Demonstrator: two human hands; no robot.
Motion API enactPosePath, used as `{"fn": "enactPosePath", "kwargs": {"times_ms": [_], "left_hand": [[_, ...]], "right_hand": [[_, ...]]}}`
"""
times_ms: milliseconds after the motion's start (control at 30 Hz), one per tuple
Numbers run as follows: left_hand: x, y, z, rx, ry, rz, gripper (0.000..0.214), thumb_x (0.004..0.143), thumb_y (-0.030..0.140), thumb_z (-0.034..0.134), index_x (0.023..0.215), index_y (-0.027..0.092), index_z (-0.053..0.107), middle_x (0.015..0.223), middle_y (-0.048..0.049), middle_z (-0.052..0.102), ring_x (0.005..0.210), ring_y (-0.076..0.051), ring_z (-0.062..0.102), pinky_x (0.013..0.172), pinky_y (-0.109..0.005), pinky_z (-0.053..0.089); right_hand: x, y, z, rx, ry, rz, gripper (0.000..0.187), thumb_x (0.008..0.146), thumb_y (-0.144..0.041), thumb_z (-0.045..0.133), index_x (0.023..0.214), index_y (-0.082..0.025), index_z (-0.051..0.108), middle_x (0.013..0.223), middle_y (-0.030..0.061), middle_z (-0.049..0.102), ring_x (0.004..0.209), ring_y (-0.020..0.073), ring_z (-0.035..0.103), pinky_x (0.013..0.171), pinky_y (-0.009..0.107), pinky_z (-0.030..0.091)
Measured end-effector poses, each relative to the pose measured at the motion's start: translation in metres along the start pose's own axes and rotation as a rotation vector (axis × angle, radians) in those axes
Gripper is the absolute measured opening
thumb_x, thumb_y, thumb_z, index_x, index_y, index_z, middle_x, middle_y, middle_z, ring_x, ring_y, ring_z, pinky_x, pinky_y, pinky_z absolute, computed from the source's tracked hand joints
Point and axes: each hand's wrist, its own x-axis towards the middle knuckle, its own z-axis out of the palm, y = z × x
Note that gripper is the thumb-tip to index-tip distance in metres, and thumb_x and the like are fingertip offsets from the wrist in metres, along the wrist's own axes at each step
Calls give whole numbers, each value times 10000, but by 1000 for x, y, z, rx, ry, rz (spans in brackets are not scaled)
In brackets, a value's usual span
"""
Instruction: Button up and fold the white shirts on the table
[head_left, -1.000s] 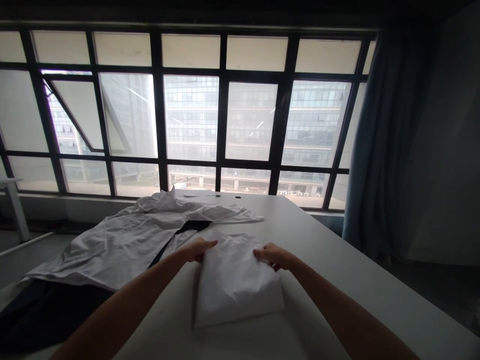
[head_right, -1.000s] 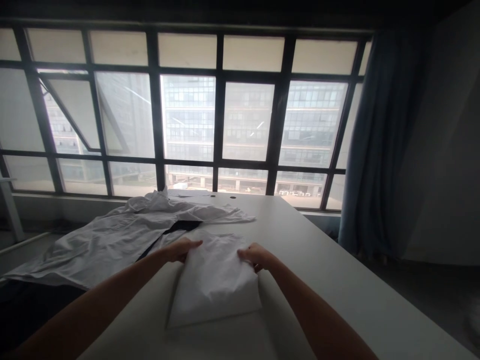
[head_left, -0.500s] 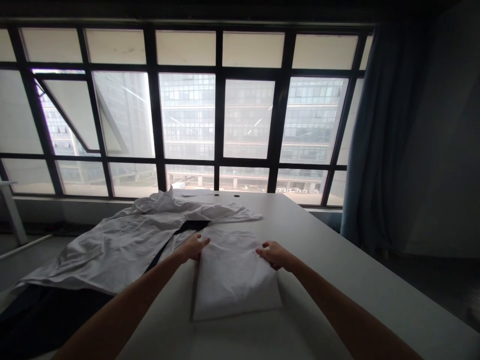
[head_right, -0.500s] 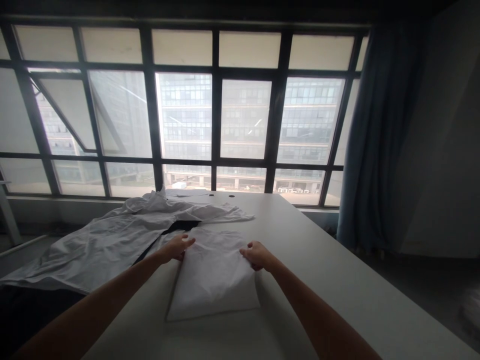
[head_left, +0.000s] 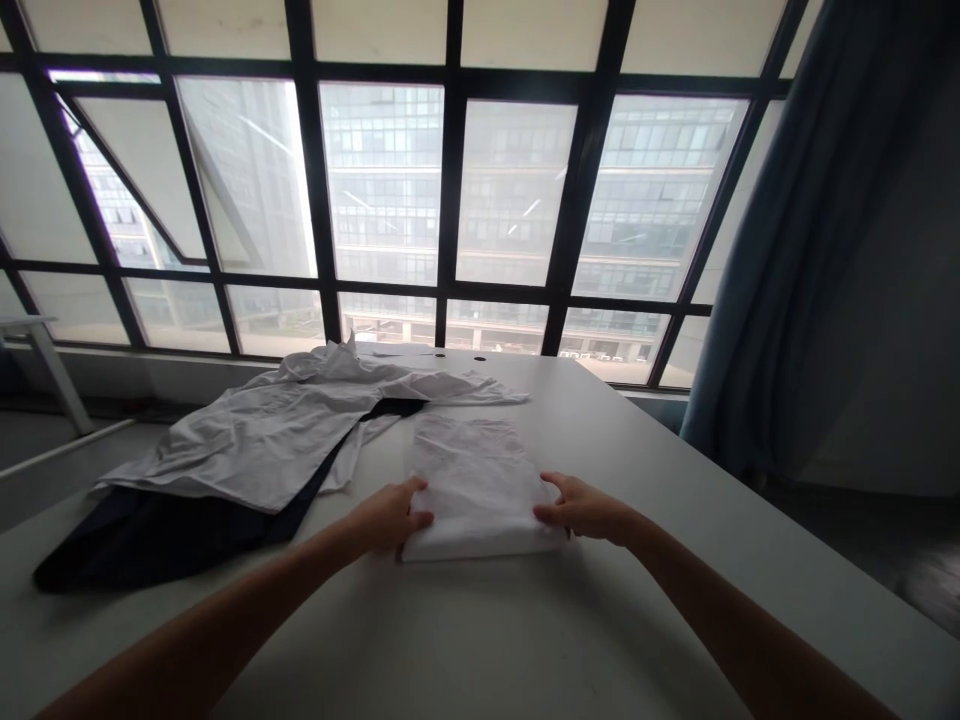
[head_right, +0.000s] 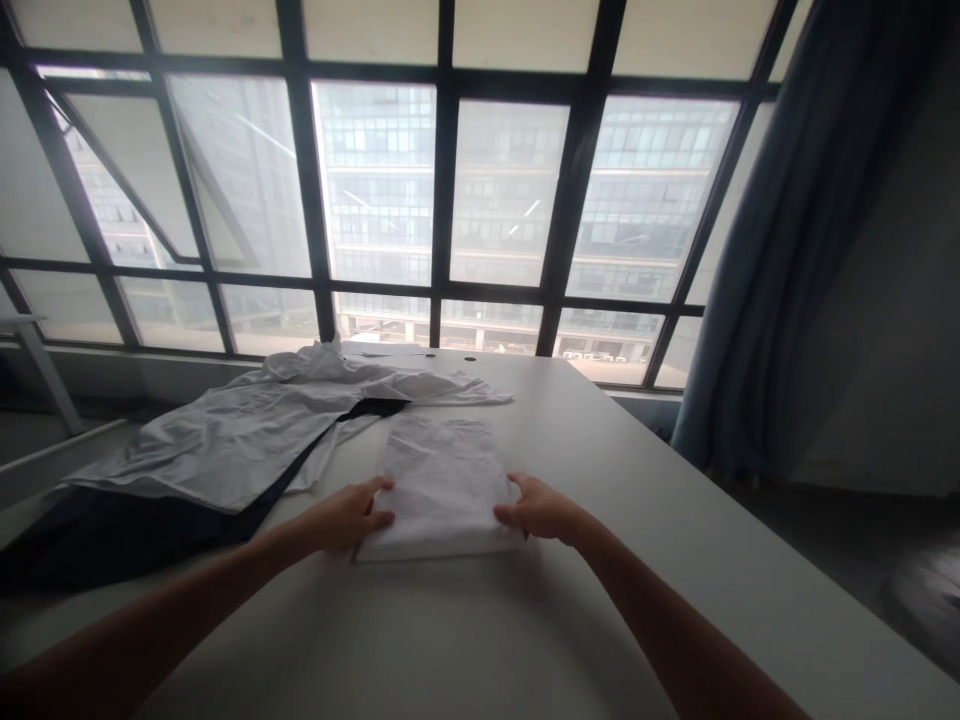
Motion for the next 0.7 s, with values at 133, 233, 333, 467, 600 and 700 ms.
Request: {"fn": "enactPosePath", "kwargs": {"times_ms": [133, 233, 333, 467, 600, 700], "left_hand": [[-1, -1, 2, 51, -25, 40, 499, 816, 371, 603, 1284, 197, 608, 830, -65, 718, 879, -257, 677, 851, -317, 471], [-2, 1, 2, 102, -30, 42, 482, 824, 346, 608, 1283, 201, 621, 950, -100, 728, 966, -291, 665, 890, -359, 461], [-6, 10, 2, 222, 39, 74, 384, 845, 359, 605, 1196, 221, 676, 1075, -120, 708, 1062, -319, 628, 919, -395, 453], [-15, 30, 13, 306, 232, 311, 392, 931, 461, 492, 1172, 212, 674, 1158, -126, 672, 1109, -296, 583, 953, -412, 446], [-17, 39, 38, 291, 269, 564, 516, 986, 477, 376, 1405, 193, 475, 1455, -115, 479, 1343, -277, 418, 1113, -468, 323], [-12, 32, 51, 305, 167, 540, 587, 996, 498, 328, 1496, 190, 332, 1550, -107, 342, 1438, -268, 281, 1162, -474, 248]], "right_hand": [[0, 5, 8, -145, -16, 6, 896, 743, -325, 734, 1502, -117, 305, 961, 132, 707, 695, 211, 669, 607, 289, 541], [-5, 2, 11, -347, 49, -61, 780, 711, -305, 754, 1416, -149, 460, 1086, 155, 694, 913, 285, 681, 764, 343, 543], [-17, -9, 19, -626, 210, -76, 691, 720, -293, 753, 1360, -156, 531, 1162, 189, 668, 1075, 357, 621, 889, 439, 494], [-27, -30, 47, -737, 408, -408, 561, 845, -278, 634, 1385, -183, 512, 1236, 175, 641, 1107, 320, 603, 948, 445, 462], [-16, -36, 78, -682, 394, -787, 465, 934, -292, 489, 1376, -150, 520, 1397, 140, 542, 1292, 270, 480, 1099, 437, 346], [-2, -28, 90, -690, 293, -792, 532, 956, -311, 420, 1452, -119, 426, 1502, 131, 424, 1414, 243, 330, 1168, 428, 239]]}}
